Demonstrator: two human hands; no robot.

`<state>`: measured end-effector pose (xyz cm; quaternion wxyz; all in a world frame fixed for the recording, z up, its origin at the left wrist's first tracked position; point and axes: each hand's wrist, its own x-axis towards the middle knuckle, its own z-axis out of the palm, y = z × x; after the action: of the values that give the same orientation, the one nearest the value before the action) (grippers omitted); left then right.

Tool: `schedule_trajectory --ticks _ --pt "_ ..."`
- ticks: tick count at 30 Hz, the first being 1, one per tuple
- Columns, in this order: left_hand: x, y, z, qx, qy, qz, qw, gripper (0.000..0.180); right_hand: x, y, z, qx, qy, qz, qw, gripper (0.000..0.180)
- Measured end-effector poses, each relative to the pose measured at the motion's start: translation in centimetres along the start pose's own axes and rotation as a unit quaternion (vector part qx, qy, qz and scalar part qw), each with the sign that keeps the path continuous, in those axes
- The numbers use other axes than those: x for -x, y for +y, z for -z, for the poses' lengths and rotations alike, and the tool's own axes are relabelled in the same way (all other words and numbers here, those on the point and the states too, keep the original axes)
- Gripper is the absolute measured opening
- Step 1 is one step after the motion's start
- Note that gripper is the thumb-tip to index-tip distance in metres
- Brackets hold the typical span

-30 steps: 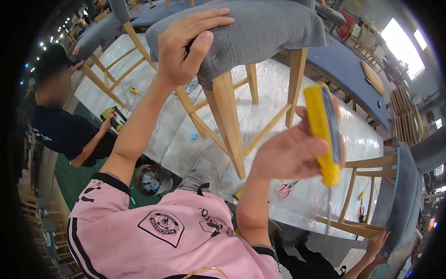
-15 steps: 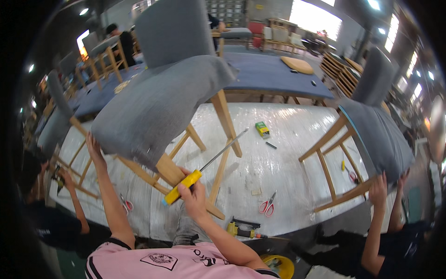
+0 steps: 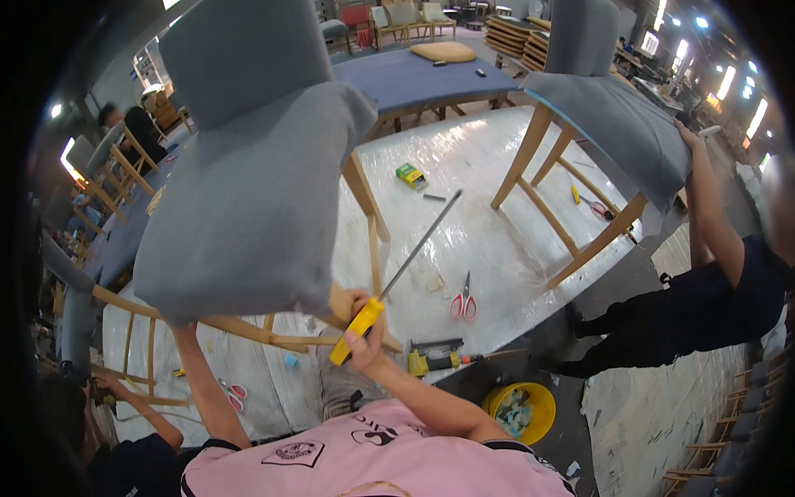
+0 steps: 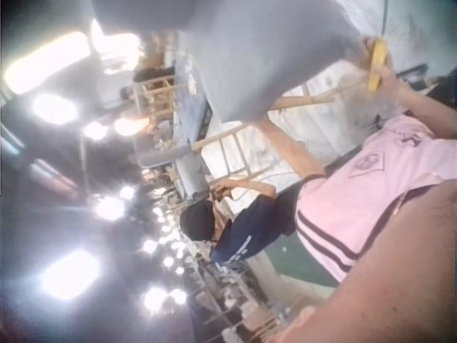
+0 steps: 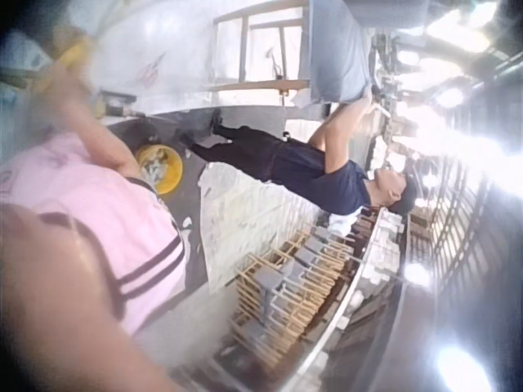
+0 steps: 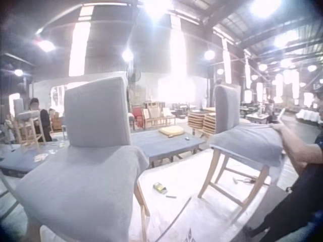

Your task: The person staples gray fabric onto a wooden chair frame using a pneumatic staple gun, then trims excess fabric with scissors and smooths the edges. The person repeats this process on multiple chairs in a workshop setting.

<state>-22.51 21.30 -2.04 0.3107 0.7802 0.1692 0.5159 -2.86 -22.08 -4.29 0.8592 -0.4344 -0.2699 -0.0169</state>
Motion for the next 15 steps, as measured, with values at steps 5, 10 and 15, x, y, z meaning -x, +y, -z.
schedule_trajectory --ticks 5,10,15 --pt "-3.3 13.7 -1.8 0.308 0.11 0.256 0.91 0.061 -4.5 -3.7 0.5 -0.115 0.125 -0.094 0.981 0.046" --pt "-6.5 17.5 -0.9 0.303 0.146 0.302 0.892 0.061 -11.3 -7.2 0.9 -0.16 0.063 -0.12 0.978 0.032" --pt "-9.7 13.7 -0.2 0.178 0.176 0.209 0.945 0.067 -15.3 -6.0 -2.7 -0.042 0.031 -0.083 0.995 0.028"
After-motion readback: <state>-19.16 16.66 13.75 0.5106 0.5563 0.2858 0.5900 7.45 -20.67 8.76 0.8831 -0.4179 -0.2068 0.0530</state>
